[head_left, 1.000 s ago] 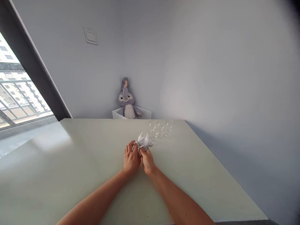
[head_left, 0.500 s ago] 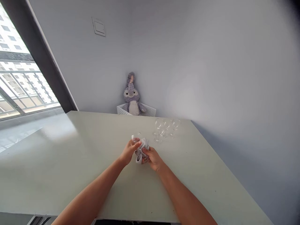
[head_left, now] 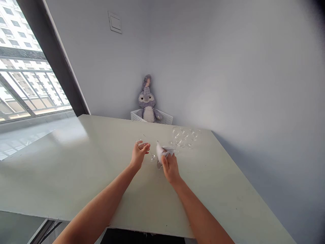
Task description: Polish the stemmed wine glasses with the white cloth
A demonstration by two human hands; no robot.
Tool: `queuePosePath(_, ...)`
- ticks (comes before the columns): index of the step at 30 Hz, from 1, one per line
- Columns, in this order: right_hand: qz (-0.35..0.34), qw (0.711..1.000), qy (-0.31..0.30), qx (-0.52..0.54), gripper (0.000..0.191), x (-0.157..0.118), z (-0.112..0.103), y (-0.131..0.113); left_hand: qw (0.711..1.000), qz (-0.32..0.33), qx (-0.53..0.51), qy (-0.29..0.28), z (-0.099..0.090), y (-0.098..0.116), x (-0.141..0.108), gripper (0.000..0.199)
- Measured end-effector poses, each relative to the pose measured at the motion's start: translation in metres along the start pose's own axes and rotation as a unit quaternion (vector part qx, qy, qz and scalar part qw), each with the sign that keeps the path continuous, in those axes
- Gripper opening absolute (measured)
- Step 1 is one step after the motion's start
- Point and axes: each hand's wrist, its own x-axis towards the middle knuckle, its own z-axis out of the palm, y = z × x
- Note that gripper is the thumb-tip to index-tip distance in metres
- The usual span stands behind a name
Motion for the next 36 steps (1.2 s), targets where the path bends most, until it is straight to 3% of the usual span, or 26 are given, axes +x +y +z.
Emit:
queuePosePath(2,-0.089,0.992,-0.038,-0.079,0.037,-0.005,0.008,-0.004,1.0,0.004,-0.009,0.005,0.003,0.0,-0.006,0.053)
queuePosePath(3,-0.1,0.987,-0.049,-0.115,0.039,-0.007,0.012,-0.004,1.0,0.012,-0.016,-0.007,0.006,-0.001,-0.011,0.052)
queuePosePath(7,-0.016,0.983,-0.057,-0.174,0.031,-0.006,0.021,0.008,0.992,0.056,-0.04,-0.11,0.018,-0.001,-0.034,0.055)
queuePosePath(9,0.021,0.992,-0.071,-0.106,0.02,-0.002,0.017,0.013,0.985,0.065,-0.045,-0.155,0.02,0.002,-0.039,0.057)
queuePosePath(12,0.075,0.988,-0.087,0.102,0.012,0.004,0.008,0.015,0.978,0.074,-0.076,-0.178,0.018,0.008,-0.036,0.056)
queuePosePath(16,0.179,0.917,-0.043,0.353,0.026,0.007,0.01,0.009,0.968,0.116,-0.13,-0.183,0.017,0.012,-0.032,0.054)
queuePosePath(19,0.226,0.874,-0.038,0.428,0.037,0.003,0.023,0.006,0.96,0.185,-0.087,-0.192,0.019,0.01,-0.037,0.052)
queuePosePath(21,0.218,0.894,-0.062,0.388,0.043,-0.001,0.03,0.003,0.951,0.255,-0.024,-0.174,0.019,0.008,-0.04,0.049)
queuePosePath(24,0.169,0.941,-0.114,0.27,0.049,-0.009,0.031,0.0,0.938,0.327,0.038,-0.104,0.015,0.01,-0.039,0.053)
queuePosePath(27,0.039,0.987,-0.134,0.077,0.043,-0.013,0.021,-0.005,0.941,0.333,0.063,-0.026,0.008,0.017,-0.033,0.06)
queuePosePath(30,-0.1,0.972,-0.121,-0.175,0.045,-0.012,0.009,-0.008,0.935,0.339,0.105,0.024,0.004,0.022,-0.03,0.059)
queuePosePath(33,-0.099,0.965,-0.045,-0.237,0.04,-0.008,0.001,-0.009,0.916,0.372,0.15,0.008,0.005,0.019,-0.032,0.059)
queuePosePath(36,-0.075,0.971,0.027,-0.223,0.036,-0.005,0.0,-0.007,0.887,0.416,0.187,-0.065,0.008,0.009,-0.039,0.063)
